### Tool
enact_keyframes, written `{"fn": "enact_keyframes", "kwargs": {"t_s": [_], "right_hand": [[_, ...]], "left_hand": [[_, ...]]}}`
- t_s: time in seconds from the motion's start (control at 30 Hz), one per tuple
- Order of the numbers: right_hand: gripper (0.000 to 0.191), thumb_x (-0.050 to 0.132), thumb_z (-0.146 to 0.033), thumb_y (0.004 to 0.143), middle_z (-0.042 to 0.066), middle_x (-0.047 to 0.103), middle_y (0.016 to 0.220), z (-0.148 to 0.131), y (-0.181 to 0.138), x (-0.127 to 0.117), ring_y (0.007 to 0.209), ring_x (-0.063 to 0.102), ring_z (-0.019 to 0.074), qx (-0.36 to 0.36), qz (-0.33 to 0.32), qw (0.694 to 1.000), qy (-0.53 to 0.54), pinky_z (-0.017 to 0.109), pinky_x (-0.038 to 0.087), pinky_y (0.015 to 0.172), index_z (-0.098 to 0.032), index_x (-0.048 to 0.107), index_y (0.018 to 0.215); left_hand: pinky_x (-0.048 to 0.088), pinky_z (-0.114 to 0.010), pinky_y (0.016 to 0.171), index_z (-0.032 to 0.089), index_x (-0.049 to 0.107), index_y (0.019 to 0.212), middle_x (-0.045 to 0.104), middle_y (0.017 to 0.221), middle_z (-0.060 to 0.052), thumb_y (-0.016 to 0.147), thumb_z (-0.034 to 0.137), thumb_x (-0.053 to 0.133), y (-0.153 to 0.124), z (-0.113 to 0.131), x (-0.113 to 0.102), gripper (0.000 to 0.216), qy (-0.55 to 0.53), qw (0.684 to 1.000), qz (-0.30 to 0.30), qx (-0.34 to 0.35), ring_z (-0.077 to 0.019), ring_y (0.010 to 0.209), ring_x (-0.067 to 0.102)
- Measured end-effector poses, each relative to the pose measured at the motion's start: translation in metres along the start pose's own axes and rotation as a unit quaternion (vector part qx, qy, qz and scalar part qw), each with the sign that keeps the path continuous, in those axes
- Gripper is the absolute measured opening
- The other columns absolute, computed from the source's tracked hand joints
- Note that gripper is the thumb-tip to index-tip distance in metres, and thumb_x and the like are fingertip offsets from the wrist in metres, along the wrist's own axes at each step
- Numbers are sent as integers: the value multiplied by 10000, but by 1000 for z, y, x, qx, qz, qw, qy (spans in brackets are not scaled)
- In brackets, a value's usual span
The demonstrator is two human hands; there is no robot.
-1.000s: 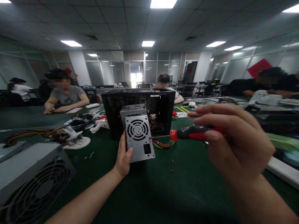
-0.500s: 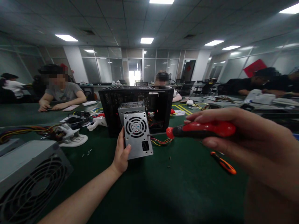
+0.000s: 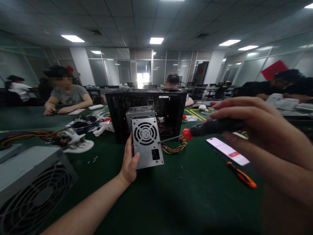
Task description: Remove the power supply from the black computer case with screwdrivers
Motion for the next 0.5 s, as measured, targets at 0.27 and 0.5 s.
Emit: {"fn": "enact_keyframes", "kwargs": {"t_s": [0.27,0.5], "right_hand": [[265,637,-484,975,-31,751,1047,0,-4,-22,902,741,126,-37,-57,997,-29,183,612,672,-309,680,1169],[316,529,-541,1010,-16,619,818,2,-5,13,646,581,114,56,207,976,-36,281,464,582,-251,647,963]], "left_hand": [[184,-528,1304,280,337,1592,369,1668,-93,926,589,547,-1,-8,-1,764,10,1000,3,9,-339,1552,319],[242,-513,1292,280,310,1604,383,1659,-91,922,588,543,0,-6,-2,784,20,1000,-2,10,-335,1544,341]]}}
Point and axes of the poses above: each hand's wrist, its own y-axis towards the middle knuckle, its own x-axis out of the palm, z = x × y, the point moved 4 cm from there along y, towards the middle knuckle
